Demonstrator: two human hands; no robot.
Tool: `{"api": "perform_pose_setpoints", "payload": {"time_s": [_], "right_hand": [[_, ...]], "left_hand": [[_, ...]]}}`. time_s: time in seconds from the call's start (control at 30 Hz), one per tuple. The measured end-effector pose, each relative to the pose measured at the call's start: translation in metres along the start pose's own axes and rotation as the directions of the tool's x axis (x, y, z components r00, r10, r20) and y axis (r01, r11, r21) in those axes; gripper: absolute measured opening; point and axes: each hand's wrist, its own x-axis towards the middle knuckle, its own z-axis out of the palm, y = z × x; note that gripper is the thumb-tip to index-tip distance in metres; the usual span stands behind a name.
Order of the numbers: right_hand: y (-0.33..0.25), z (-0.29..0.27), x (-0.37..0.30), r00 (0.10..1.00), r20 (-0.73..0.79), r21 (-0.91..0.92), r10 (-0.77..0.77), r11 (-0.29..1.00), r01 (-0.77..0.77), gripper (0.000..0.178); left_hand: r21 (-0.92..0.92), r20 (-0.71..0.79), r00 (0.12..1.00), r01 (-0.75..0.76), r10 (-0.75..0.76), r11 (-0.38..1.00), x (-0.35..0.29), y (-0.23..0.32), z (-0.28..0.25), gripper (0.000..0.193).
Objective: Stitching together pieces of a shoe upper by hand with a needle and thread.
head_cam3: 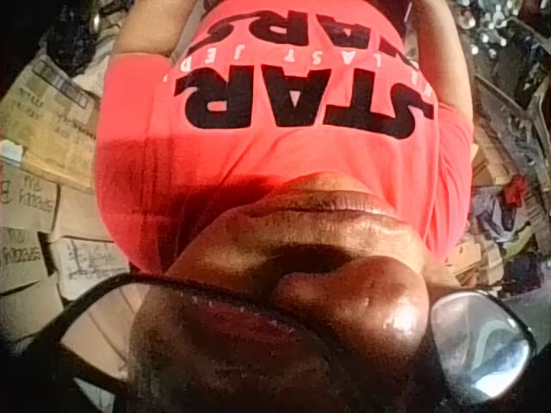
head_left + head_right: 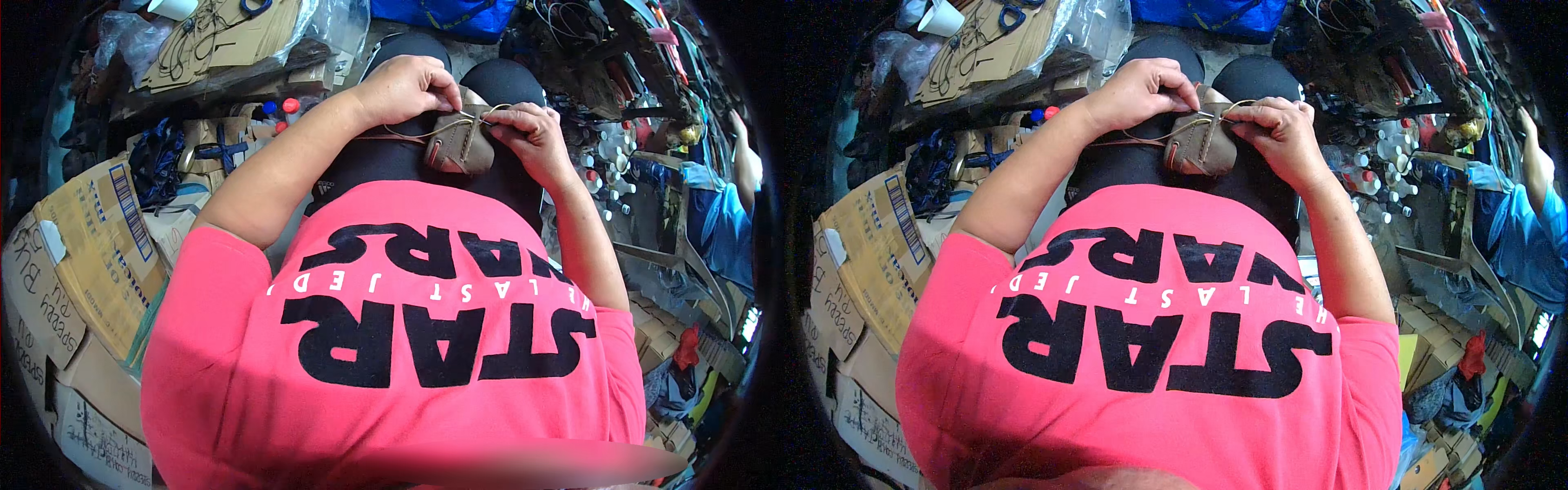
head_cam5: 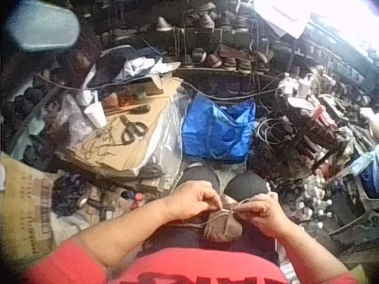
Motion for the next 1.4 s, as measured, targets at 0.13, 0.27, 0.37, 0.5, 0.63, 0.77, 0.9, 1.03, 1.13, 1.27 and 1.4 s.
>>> {"api": "perform_pose_setpoints", "payload": {"time_s": [0.13, 0.27, 0.37, 0.5, 0.63, 0.77, 0.9, 1.03, 1.13, 1.27, 1.4], "right_hand": [[-0.008, -0.001, -0.002, 1.0, -0.004, -0.049, -0.017, 0.999, 0.017, 0.021], [-0.003, 0.002, -0.003, 1.0, -0.009, -0.001, 0.004, 1.0, -0.004, 0.022], [-0.009, 0.005, -0.006, 0.998, -0.009, -0.015, 0.061, 0.998, -0.061, 0.017], [-0.015, 0.011, -0.005, 0.992, -0.034, -0.054, 0.122, 0.991, -0.124, 0.014], [-0.013, 0.018, 0.001, 0.982, -0.09, -0.044, 0.166, 0.984, -0.171, 0.013], [-0.007, 0.02, 0.006, 0.971, -0.114, 0.121, 0.212, 0.973, -0.198, 0.011], [-0.005, 0.008, 0.0, 0.981, -0.086, 0.237, 0.173, 0.96, -0.148, 0.011], [-0.011, -0.01, -0.001, 0.978, 0.012, 0.21, 0.209, 0.956, -0.206, 0.011], [-0.036, -0.015, 0.006, 1.0, -0.003, -0.268, 0.003, 0.964, -0.004, 0.009], [-0.052, -0.016, 0.016, 0.99, 0.087, -0.563, -0.108, 0.815, 0.138, 0.008], [-0.058, -0.015, 0.015, 0.984, 0.118, -0.658, -0.135, 0.731, 0.18, 0.015]], "left_hand": [[0.002, -0.045, 0.998, -0.031, 0.032, 1.0, -0.009, 0.004, 0.001, 0.011], [0.02, -0.093, 0.996, 0.0, 0.002, 1.0, -0.011, 0.01, 0.007, 0.011], [0.009, -0.118, 0.993, 0.011, -0.01, 1.0, -0.015, 0.012, 0.013, 0.011], [0.059, -0.117, 0.989, 0.094, -0.086, 0.994, -0.014, 0.013, 0.023, 0.016], [0.152, -0.144, 0.986, 0.101, -0.079, 0.983, -0.01, 0.017, 0.028, 0.016], [0.077, -0.24, 0.97, -0.024, 0.042, 0.997, -0.003, 0.01, 0.027, 0.015], [0.088, -0.207, 0.956, -0.194, 0.209, 0.977, -0.005, 0.008, 0.014, 0.011], [-0.039, -0.15, 0.989, -0.022, 0.016, 0.999, -0.021, 0.006, 0.002, 0.008], [0.447, -0.035, 0.993, -0.084, 0.111, 0.891, -0.016, 0.033, -0.003, 0.01], [0.684, 0.107, 0.987, -0.159, 0.117, 0.712, -0.008, 0.051, 0.003, 0.013], [0.723, 0.191, 0.977, -0.208, 0.098, 0.659, -0.002, 0.058, 0.004, 0.017]]}}
